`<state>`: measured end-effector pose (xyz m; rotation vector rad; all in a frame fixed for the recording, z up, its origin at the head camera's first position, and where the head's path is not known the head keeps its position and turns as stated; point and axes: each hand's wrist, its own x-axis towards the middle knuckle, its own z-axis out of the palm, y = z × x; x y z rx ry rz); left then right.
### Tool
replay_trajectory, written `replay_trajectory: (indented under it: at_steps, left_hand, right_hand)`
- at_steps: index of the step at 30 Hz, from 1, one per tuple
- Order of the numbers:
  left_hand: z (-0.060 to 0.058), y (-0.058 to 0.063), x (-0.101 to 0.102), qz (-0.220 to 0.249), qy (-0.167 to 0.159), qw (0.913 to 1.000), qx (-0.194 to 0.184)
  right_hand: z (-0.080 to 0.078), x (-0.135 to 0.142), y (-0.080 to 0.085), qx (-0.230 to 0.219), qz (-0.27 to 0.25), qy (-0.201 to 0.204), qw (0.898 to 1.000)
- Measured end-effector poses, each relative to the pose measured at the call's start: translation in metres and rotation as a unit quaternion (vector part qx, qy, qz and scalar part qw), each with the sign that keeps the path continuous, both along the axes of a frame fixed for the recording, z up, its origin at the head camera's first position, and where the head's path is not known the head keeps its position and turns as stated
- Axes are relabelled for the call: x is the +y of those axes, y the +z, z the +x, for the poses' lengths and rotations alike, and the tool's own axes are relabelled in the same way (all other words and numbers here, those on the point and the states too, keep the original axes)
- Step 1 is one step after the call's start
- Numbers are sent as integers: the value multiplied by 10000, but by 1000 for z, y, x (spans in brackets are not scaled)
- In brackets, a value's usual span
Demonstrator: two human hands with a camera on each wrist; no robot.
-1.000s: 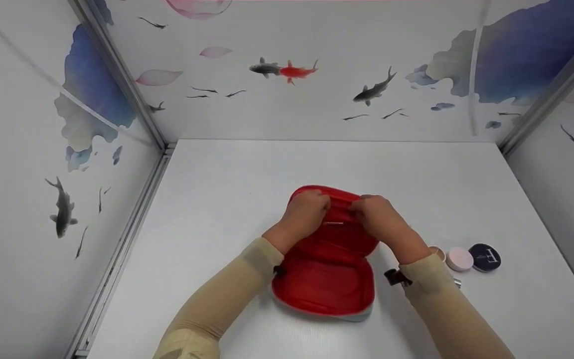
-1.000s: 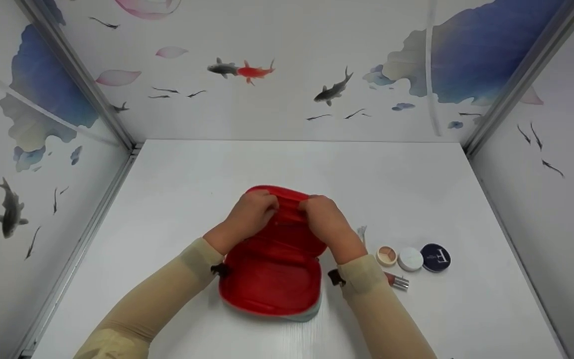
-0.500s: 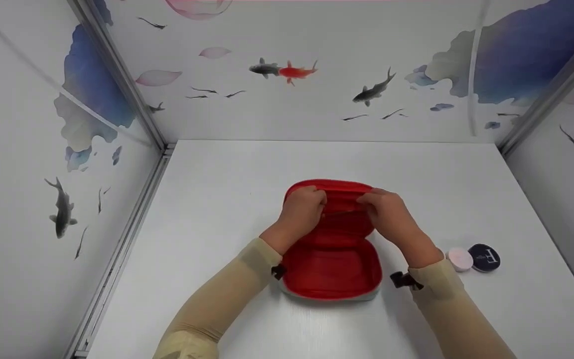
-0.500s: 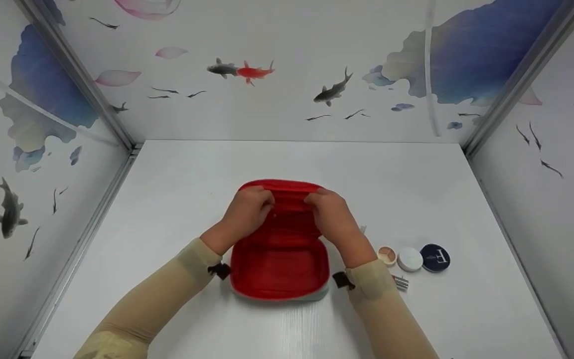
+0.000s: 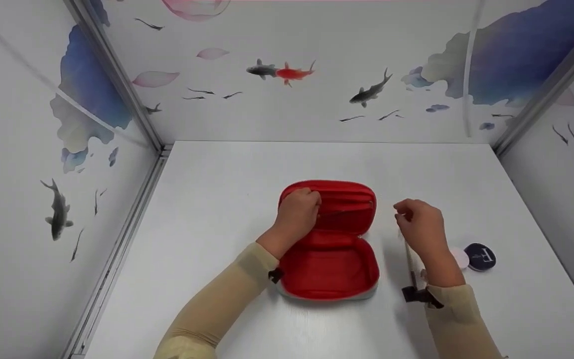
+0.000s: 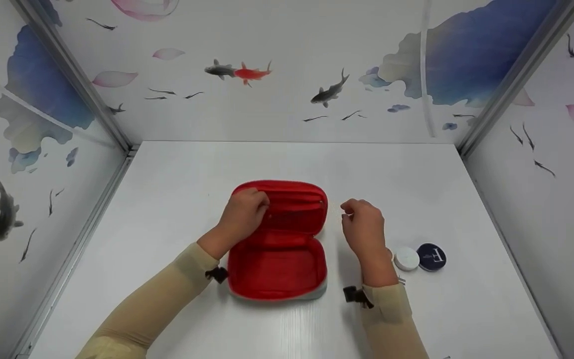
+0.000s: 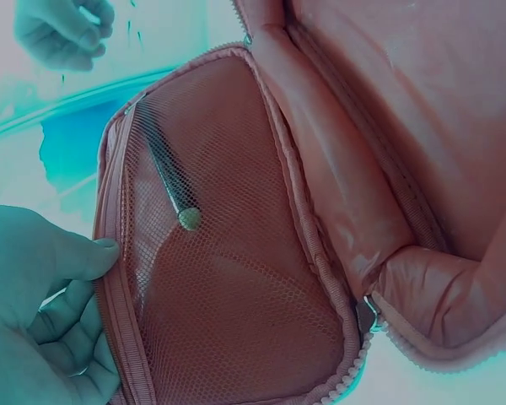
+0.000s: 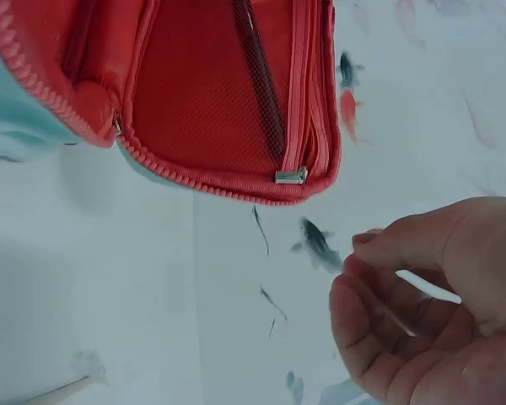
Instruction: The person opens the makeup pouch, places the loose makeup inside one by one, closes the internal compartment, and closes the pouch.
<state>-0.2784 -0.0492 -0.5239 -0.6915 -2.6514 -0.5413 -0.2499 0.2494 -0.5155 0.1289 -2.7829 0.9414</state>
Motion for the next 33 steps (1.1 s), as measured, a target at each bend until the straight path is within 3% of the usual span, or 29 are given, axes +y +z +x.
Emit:
replay_trajectory:
  at_steps: [4, 11, 15, 19, 25, 33]
  left_hand:
    - [1, -2, 1, 14, 58, 10000, -21]
    - [-1, 0, 3, 16, 103, 9998, 147]
    - [-2, 1, 3, 59, 133, 9997, 209]
    - [-3, 0, 3, 127, 122, 9997, 185]
    - [-2, 0, 3, 208, 188, 9994, 204]
    - [-1, 6, 2, 328, 273, 9987, 279]
  right_hand:
    - [6, 9, -6, -643, -90, -332, 9973]
    - [12, 15, -24, -682, -66, -632, 9956]
    - [14, 17, -32, -970, -94, -726, 9926]
    - [15, 19, -39, -1332, 104, -685, 9887]
    - [19, 19, -51, -1482, 596, -574, 9855]
    - [20, 17, -56, -1912, 962, -772, 9738]
